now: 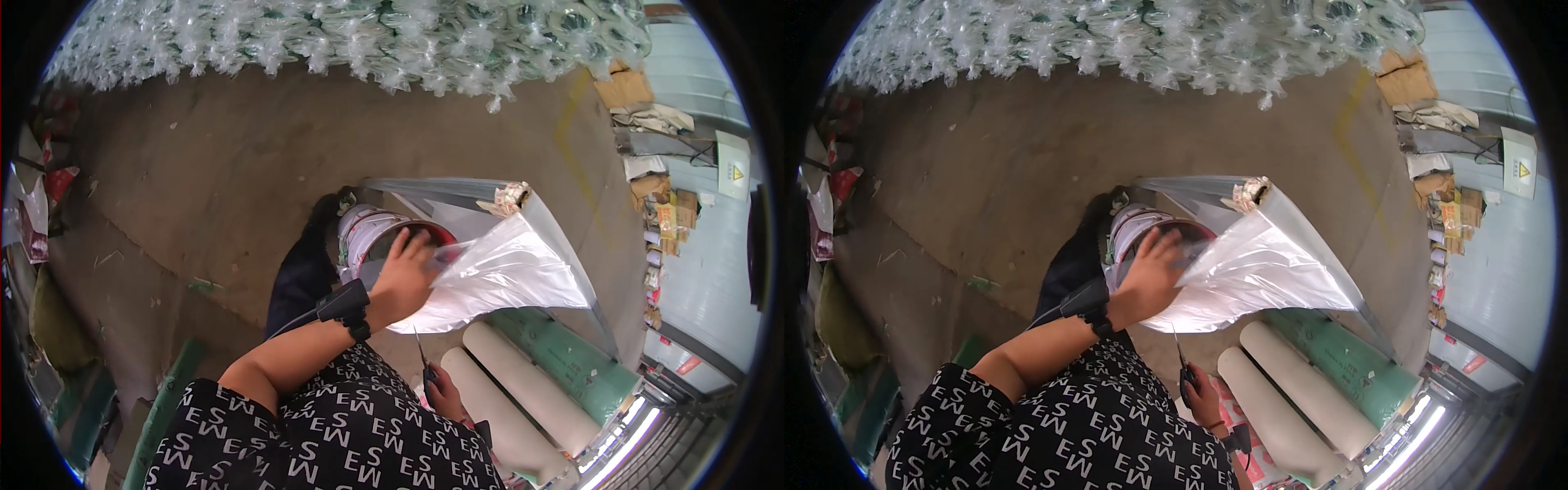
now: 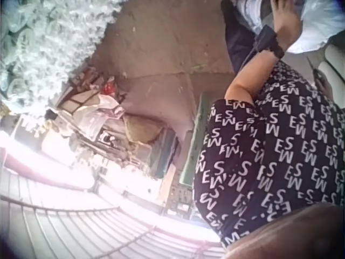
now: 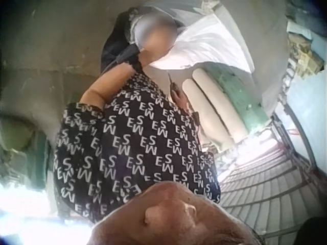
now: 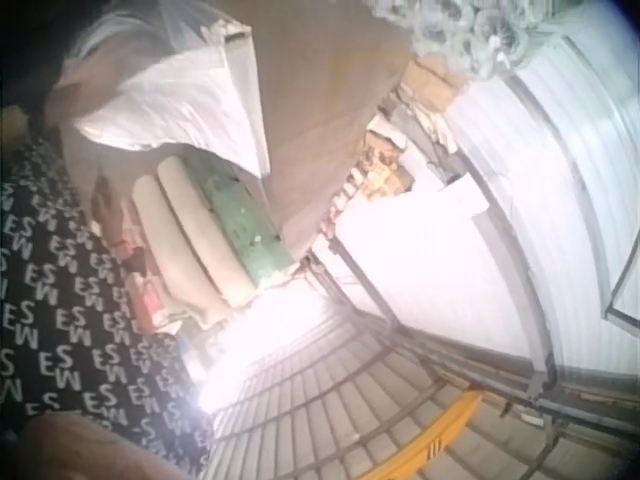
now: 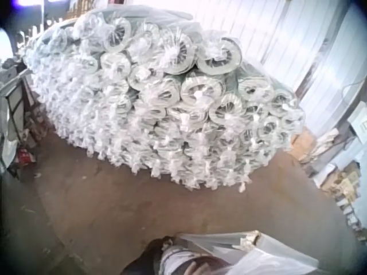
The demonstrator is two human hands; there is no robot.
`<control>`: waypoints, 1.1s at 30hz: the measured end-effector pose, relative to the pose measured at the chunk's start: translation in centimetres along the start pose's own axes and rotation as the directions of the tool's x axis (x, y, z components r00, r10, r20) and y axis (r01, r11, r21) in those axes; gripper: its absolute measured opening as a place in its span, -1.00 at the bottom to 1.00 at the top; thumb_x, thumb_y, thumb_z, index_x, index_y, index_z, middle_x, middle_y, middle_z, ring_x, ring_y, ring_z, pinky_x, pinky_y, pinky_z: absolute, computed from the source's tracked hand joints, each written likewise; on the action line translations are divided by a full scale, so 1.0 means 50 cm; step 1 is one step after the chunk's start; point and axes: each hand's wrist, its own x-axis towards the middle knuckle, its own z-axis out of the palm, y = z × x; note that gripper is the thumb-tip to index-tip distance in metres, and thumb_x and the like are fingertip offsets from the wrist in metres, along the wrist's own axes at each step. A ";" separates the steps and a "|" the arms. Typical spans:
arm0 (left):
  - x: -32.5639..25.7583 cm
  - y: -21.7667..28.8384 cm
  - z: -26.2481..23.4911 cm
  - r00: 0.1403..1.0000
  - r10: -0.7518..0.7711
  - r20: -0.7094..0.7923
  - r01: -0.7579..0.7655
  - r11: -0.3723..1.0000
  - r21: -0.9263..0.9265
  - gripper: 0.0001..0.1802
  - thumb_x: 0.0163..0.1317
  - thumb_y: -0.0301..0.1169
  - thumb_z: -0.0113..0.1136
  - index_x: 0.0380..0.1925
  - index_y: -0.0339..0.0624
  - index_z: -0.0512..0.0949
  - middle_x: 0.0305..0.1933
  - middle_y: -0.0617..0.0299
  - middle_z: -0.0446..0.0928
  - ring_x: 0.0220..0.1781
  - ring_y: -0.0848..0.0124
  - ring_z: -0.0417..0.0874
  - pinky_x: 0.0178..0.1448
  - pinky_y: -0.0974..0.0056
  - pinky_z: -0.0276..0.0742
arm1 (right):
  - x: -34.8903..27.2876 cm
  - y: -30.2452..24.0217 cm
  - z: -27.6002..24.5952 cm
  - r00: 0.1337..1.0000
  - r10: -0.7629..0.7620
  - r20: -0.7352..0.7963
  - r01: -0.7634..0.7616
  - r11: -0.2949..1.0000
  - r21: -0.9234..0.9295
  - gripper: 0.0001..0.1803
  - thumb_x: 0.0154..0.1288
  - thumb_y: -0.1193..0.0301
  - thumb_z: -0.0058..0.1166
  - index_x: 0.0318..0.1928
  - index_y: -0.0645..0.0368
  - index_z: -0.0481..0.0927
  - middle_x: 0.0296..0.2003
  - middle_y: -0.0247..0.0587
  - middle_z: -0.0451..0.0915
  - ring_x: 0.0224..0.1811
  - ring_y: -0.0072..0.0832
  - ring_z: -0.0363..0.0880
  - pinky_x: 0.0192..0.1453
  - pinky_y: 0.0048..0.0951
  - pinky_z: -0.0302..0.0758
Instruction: Preparing a plastic bag using scissors and placing a rolled green material inside.
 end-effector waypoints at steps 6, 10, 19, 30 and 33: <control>-0.027 0.097 0.010 0.980 0.145 0.138 -0.101 0.954 -0.282 -0.77 -0.08 -0.44 0.09 -0.38 -0.29 0.56 -0.15 0.09 0.47 -0.10 0.18 0.56 0.20 0.15 0.36 | 0.022 -0.005 -0.014 0.998 -0.066 0.000 0.065 0.979 -0.194 -0.50 0.26 0.46 0.03 0.22 0.14 0.34 -0.41 -0.32 0.49 -0.42 -0.63 0.40 -0.30 -0.57 0.39; -0.009 0.119 -0.012 0.948 0.253 0.191 -0.205 0.949 -0.238 -0.75 -0.05 -0.42 0.07 -0.33 -0.29 0.51 -0.29 0.16 0.48 -0.20 0.18 0.57 0.03 0.17 0.42 | 0.030 -0.024 -0.012 0.999 -0.032 -0.019 0.028 0.986 -0.166 -0.52 0.26 0.45 0.03 0.21 0.15 0.36 -0.49 -0.35 0.47 -0.53 -0.62 0.36 -0.43 -0.52 0.36; -0.002 0.036 -0.074 0.979 -0.044 0.201 0.028 0.996 0.079 -0.59 0.09 -0.33 0.09 -0.06 -0.28 0.54 0.27 0.01 0.26 0.37 0.13 0.16 0.36 0.05 0.12 | 0.022 -0.040 -0.008 0.996 -0.088 0.000 0.087 0.975 -0.203 -0.54 0.30 0.40 0.03 0.21 0.10 0.36 -0.50 -0.36 0.49 -0.51 -0.64 0.39 -0.40 -0.54 0.36; 0.005 -0.046 -0.006 0.790 -0.189 0.584 0.613 0.205 -0.763 -0.66 0.24 -0.32 0.15 -0.05 -0.30 0.55 -0.12 0.25 0.58 -0.08 0.46 0.54 0.05 0.33 0.42 | -0.040 -0.061 0.019 0.944 -0.221 -0.246 0.264 0.951 0.159 -0.52 0.27 0.47 0.00 0.23 0.11 0.36 -0.47 -0.40 0.35 -0.45 -0.68 0.29 -0.37 -0.62 0.31; 0.014 -0.057 0.031 0.801 -0.198 0.564 0.594 0.376 -0.711 -0.68 0.21 -0.30 0.19 -0.12 -0.31 0.57 -0.13 0.23 0.59 -0.13 0.46 0.54 0.02 0.35 0.39 | -0.026 -0.097 0.012 0.884 -0.312 -0.350 0.358 0.931 0.074 -0.52 0.27 0.47 0.00 0.22 0.11 0.36 -0.48 -0.42 0.32 -0.45 -0.69 0.25 -0.38 -0.62 0.28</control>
